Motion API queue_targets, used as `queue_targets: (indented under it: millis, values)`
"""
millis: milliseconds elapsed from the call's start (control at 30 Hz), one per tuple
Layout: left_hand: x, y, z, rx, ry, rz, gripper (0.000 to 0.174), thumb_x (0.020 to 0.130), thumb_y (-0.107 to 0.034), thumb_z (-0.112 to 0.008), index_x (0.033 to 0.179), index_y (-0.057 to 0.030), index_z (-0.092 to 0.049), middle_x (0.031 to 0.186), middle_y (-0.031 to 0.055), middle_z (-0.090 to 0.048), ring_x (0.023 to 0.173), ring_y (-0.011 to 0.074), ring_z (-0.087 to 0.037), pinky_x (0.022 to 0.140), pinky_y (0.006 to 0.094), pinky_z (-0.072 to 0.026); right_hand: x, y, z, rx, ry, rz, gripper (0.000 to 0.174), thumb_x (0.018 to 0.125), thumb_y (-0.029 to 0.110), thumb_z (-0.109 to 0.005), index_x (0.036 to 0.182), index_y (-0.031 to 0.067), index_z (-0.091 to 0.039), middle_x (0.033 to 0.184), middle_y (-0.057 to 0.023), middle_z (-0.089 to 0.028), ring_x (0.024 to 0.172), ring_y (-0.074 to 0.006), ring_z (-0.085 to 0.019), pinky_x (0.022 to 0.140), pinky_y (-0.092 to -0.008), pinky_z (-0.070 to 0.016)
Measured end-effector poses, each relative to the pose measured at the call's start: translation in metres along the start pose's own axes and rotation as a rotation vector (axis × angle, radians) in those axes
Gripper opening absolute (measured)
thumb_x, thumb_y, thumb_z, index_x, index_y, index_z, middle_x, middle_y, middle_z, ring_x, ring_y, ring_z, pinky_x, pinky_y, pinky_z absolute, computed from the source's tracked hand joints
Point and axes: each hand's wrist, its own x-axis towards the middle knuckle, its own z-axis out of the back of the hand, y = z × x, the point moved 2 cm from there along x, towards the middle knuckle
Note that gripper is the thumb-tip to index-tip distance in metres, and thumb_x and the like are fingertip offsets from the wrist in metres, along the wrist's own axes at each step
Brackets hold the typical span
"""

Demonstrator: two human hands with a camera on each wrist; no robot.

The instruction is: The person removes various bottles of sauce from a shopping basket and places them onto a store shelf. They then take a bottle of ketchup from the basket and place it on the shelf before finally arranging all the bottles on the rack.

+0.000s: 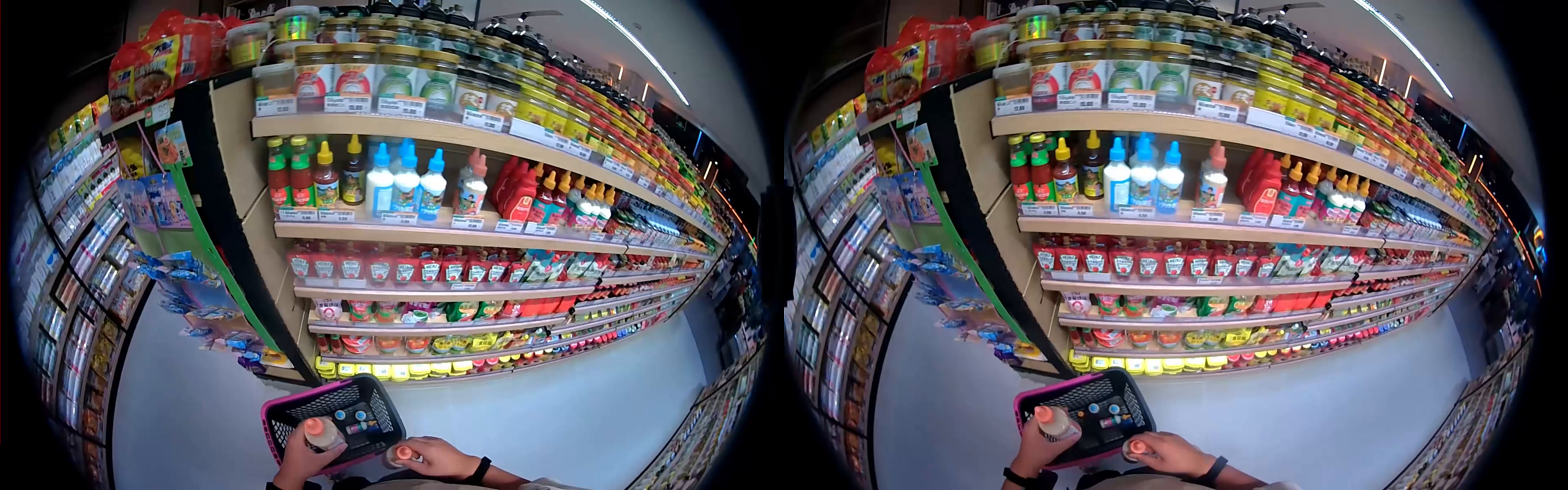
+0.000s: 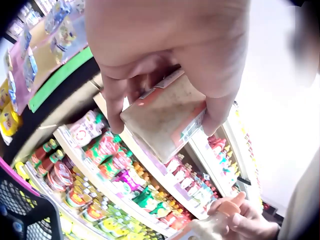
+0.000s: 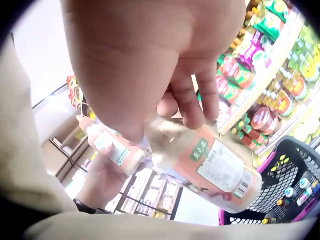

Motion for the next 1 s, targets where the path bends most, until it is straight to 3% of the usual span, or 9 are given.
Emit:
queue_targets:
  millis: [67,167,200,300,400,500,667,767,1000]
  values:
    - [0.006,-0.006,-0.044,0.146,-0.036,-0.181,0.061,0.071,-0.015,-0.094,0.119,0.0011,-0.061,0.111,0.0099,-0.069,0.101,0.0193,-0.070,0.092,0.0344,-0.0560,-0.031,-0.024,0.036,-0.124,-0.072,0.071,0.028,0.097,0.031,-0.067,0.116,0.0102,-0.065,0.094,-0.0102,-0.067,0.091,-0.0323,-0.067,0.078,-0.0398,-0.0537]
    - [0.015,-0.033,-0.126,-0.023,-0.070,-0.123,0.061,0.069,-0.015,-0.095,0.117,0.0007,-0.062,0.112,0.0101,-0.067,0.102,0.0200,-0.069,0.092,0.0349,-0.0552,-0.073,-0.050,0.108,-0.307,-0.212,0.170,0.023,0.093,0.031,-0.072,0.102,0.0106,-0.067,0.089,-0.0060,-0.065,0.084,-0.0290,-0.065,0.074,-0.0388,-0.0538]
    - [0.016,-0.051,-0.156,-0.117,-0.110,-0.084,0.062,0.068,-0.015,-0.095,0.117,0.0004,-0.063,0.115,0.0113,-0.066,0.106,0.0215,-0.068,0.094,0.0358,-0.0541,-0.084,-0.058,0.133,-0.350,-0.240,0.138,0.024,0.092,0.032,-0.073,0.102,0.0110,-0.067,0.089,-0.0052,-0.065,0.085,-0.0286,-0.065,0.072,-0.0387,-0.0540]
    - [0.028,-0.069,-0.210,0.157,-0.118,-0.192,0.061,0.070,-0.016,-0.094,0.121,-0.0017,-0.063,0.116,0.0117,-0.067,0.109,0.0236,-0.067,0.094,0.0371,-0.0536,-0.116,-0.083,0.187,-0.445,-0.332,0.083,0.027,0.090,0.033,-0.075,0.103,0.0114,-0.065,0.090,-0.0043,-0.063,0.088,-0.0277,-0.065,0.064,-0.0421,-0.0535]
    - [0.051,-0.106,-0.246,0.172,-0.099,-0.285,0.061,0.074,-0.010,-0.090,0.127,-0.0033,-0.060,0.119,0.0120,-0.067,0.110,0.0238,-0.067,0.095,0.0360,-0.0536,-0.135,-0.079,0.246,-0.464,-0.502,0.028,0.029,0.088,0.027,-0.079,0.106,0.0093,-0.065,0.095,-0.0073,-0.064,0.089,-0.0303,-0.065,0.069,-0.0425,-0.0539]
    - [0.081,-0.133,-0.259,0.059,-0.099,-0.385,0.065,0.078,-0.002,-0.086,0.132,-0.0054,-0.051,0.130,0.0121,-0.061,0.123,0.0220,-0.061,0.103,0.0356,-0.0500,-0.136,-0.071,0.297,-0.409,-0.725,0.181,0.033,0.085,0.019,-0.081,0.110,0.0064,-0.064,0.103,-0.0119,-0.065,0.094,-0.0345,-0.065,0.075,-0.0421,-0.0543]
    - [0.154,-0.199,-0.244,0.093,-0.166,-0.451,0.063,0.083,-0.006,-0.084,0.134,-0.0007,-0.048,0.125,0.0123,-0.060,0.115,0.0200,-0.063,0.099,0.0347,-0.0521,-0.112,-0.049,0.355,-0.355,-0.899,0.323,0.044,0.080,-0.001,-0.080,0.119,0.0007,-0.059,0.115,-0.0204,-0.062,0.111,-0.0387,-0.063,0.095,-0.0444,-0.0511]
    - [0.213,-0.223,-0.237,-0.095,-0.162,-0.518,0.061,0.090,-0.011,-0.079,0.139,0.0005,-0.044,0.128,0.0119,-0.060,0.119,0.0204,-0.063,0.101,0.0349,-0.0518,-0.082,-0.028,0.383,-0.349,-1.001,0.451,0.040,0.082,0.001,-0.080,0.118,-0.0008,-0.061,0.116,-0.0196,-0.061,0.114,-0.0390,-0.063,0.095,-0.0448,-0.0523]
    - [0.315,-0.271,-0.219,0.211,-0.437,-0.779,0.064,0.081,-0.008,-0.084,0.133,-0.0034,-0.047,0.123,0.0135,-0.060,0.113,0.0208,-0.062,0.097,0.0337,-0.0523,0.023,0.011,0.432,-0.412,-1.088,0.604,0.039,0.083,0.002,-0.081,0.117,-0.0028,-0.062,0.115,-0.0209,-0.063,0.107,-0.0372,-0.065,0.090,-0.0408,-0.0535]
